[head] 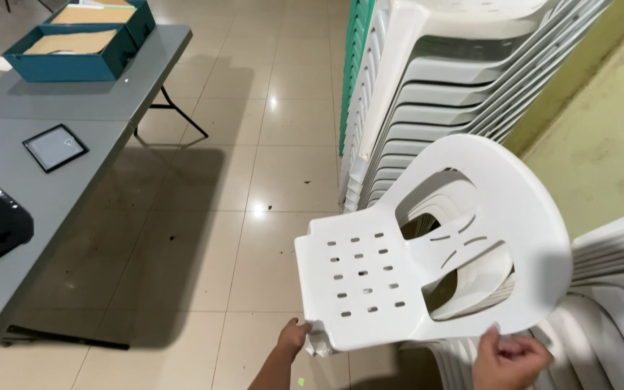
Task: The person wipes a table with a green cloth, then repeatedly picks up teal and white plastic chairs from stacks and places them on the floor. The person also picks up a black plastic tray from a stack and places it on the table. The person continues to arrange chairs around the room.
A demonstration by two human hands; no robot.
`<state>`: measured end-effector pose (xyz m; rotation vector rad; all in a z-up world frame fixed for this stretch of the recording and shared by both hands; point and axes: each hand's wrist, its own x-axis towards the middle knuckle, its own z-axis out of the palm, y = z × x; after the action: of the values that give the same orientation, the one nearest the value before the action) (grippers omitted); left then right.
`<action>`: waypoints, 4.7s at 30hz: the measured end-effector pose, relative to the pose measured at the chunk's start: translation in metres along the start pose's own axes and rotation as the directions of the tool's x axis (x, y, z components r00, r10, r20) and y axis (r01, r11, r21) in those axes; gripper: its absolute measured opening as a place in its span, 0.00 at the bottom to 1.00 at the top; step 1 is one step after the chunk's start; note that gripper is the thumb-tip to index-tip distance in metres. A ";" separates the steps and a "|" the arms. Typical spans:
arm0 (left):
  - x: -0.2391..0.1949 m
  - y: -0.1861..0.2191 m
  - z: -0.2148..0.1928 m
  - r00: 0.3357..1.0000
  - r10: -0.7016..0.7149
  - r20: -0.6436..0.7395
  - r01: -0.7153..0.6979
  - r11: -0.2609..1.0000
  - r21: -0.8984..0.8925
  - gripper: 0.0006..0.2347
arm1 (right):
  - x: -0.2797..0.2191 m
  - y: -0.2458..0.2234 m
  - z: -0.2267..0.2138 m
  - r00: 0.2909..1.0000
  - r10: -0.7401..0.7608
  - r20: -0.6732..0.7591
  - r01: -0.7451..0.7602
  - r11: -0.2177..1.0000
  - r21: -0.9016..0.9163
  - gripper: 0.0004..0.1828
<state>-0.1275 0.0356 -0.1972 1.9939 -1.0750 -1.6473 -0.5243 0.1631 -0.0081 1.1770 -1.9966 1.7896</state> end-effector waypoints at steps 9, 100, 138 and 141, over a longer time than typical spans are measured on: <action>0.041 0.019 0.017 0.992 0.039 0.116 -0.016 0.980 -0.198 0.30 | 0.036 0.038 0.034 0.941 0.273 0.199 -0.322 0.902 0.287 0.20; -0.811 -0.625 -0.531 -0.337 -0.747 -0.573 -0.327 0.663 -0.673 0.22 | -0.948 -1.034 -0.007 -0.887 -0.423 -0.185 -0.195 -0.020 0.981 0.30; -0.895 -0.977 -0.999 -0.608 -0.779 -0.149 -0.512 0.529 -0.676 0.20 | -1.498 -1.501 -0.158 -0.550 -0.013 -0.835 -0.752 -0.426 0.503 0.27; -0.909 -0.978 -0.993 -0.636 -0.771 -0.010 -0.543 0.457 -0.704 0.21 | -1.526 -1.499 -0.203 -0.465 0.096 -0.880 -0.824 -0.411 0.391 0.28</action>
<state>1.0961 1.1395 0.0331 1.6654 1.3691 0.7125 1.4166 1.0640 0.1864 -2.0798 -2.1528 0.5080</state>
